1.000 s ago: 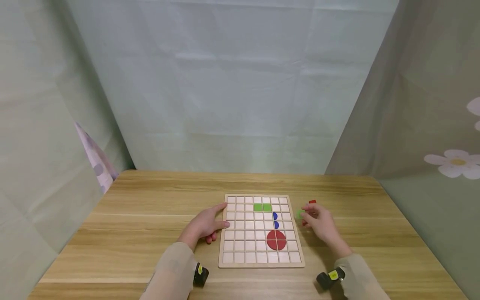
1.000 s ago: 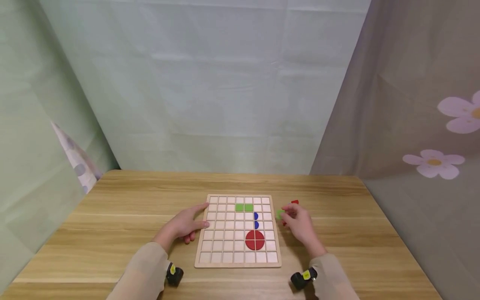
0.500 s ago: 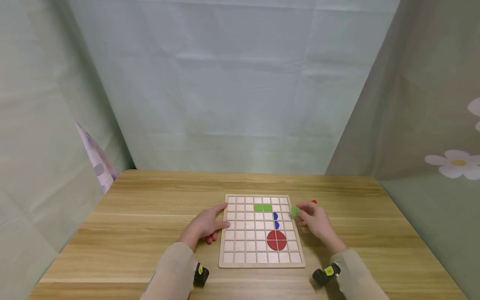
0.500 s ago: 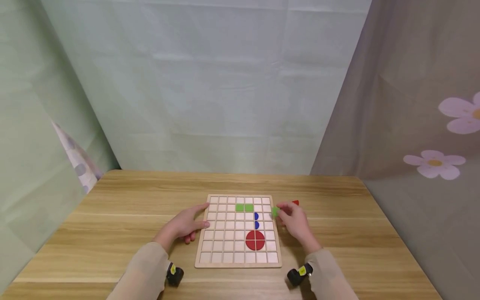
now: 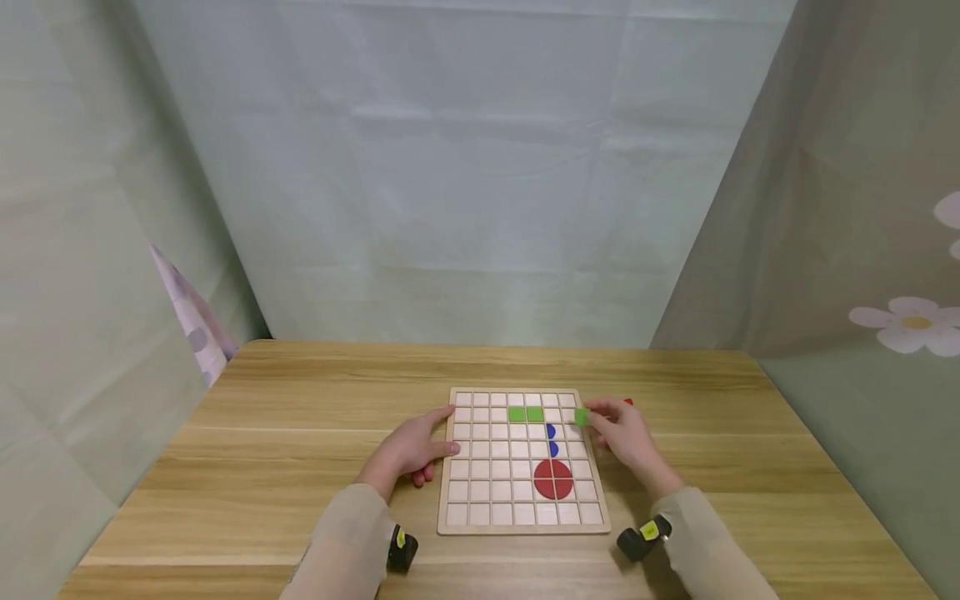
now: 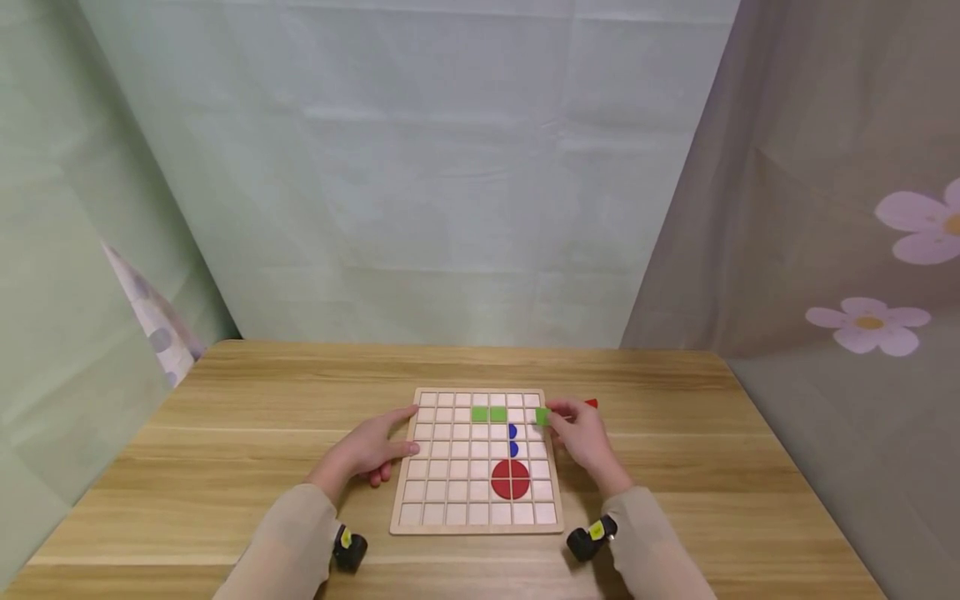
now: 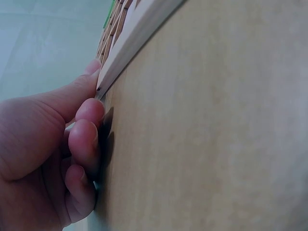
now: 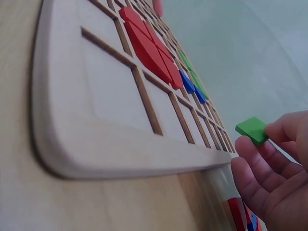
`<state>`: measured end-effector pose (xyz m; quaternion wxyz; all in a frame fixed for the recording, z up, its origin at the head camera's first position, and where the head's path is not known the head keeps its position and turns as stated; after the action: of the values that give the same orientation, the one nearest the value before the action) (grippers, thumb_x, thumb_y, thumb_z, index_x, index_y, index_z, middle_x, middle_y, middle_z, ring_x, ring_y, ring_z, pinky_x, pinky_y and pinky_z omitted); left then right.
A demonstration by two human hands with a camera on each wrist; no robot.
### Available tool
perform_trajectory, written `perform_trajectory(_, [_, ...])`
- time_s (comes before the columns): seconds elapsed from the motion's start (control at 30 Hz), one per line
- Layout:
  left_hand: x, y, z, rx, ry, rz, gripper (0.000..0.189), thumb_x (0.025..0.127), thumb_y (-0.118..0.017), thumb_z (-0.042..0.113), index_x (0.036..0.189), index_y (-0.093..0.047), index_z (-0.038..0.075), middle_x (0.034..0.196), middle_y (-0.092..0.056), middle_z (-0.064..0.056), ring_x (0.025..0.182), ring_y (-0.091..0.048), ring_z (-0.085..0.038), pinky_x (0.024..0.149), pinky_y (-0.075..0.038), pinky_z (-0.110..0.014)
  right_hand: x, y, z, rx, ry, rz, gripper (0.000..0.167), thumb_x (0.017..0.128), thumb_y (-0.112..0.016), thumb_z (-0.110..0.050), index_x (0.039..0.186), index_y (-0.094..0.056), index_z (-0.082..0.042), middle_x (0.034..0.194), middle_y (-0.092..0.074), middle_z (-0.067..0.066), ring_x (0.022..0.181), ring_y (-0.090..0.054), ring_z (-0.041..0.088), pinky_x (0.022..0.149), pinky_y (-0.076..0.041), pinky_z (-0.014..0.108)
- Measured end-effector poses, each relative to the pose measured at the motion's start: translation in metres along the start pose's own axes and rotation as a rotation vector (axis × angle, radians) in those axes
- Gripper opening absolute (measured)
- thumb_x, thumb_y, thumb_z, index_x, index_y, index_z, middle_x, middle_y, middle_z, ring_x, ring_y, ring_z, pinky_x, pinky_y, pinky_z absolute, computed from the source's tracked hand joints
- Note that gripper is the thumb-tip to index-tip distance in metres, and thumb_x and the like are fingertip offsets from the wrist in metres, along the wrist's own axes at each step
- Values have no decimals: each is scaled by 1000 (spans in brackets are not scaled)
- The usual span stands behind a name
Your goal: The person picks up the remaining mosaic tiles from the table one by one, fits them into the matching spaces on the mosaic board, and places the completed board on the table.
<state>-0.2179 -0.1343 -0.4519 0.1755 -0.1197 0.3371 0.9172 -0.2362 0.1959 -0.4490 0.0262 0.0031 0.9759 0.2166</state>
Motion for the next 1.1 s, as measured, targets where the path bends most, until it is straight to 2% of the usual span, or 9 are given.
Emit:
perform_trajectory(0.17, [1,0,0,0,1,-8,71,90,-65,30,150,-27,27,47,-51,-4,38,-45,-13,38,-43,-26,3,-4,-3,8,0,18,26,94,-56,-10,117,-61,1,108,-62,19,75,-62,18,57,-50,24])
perform_trajectory(0.53, [0,1,-1,-8,-4,-13,71,90,-64,29,150,-27,26,47,-50,-3,38,-44,-13,38,-43,-26,5,-10,-5,63,-34,20,25,95,-55,-10,117,-61,1,112,-60,20,81,-67,17,65,-52,26])
perform_trajectory(0.8, [0,1,-3,-1,-21,-5,71,90,-64,30,150,-27,25,47,-50,-3,37,-44,-13,38,-44,-27,9,-19,-13,167,-62,-23,29,93,-57,-11,119,-59,1,113,-59,18,86,-68,19,68,-55,28])
perform_trajectory(1.1, [-2,1,-3,-11,-16,-5,71,90,-64,30,150,-27,26,47,-51,-3,37,-44,-13,38,-44,-26,13,-28,-10,180,-73,-35,27,94,-54,-10,119,-58,1,111,-59,16,86,-67,20,67,-54,26])
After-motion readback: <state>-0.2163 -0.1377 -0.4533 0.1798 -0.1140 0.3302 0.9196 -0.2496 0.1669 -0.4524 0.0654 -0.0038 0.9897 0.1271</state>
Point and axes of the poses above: each hand's wrist, its own x-axis towards the middle knuckle, its own y-axis out of the back of the hand, z = x × y, the point moved 2 cm from there along x, towards the middle knuckle
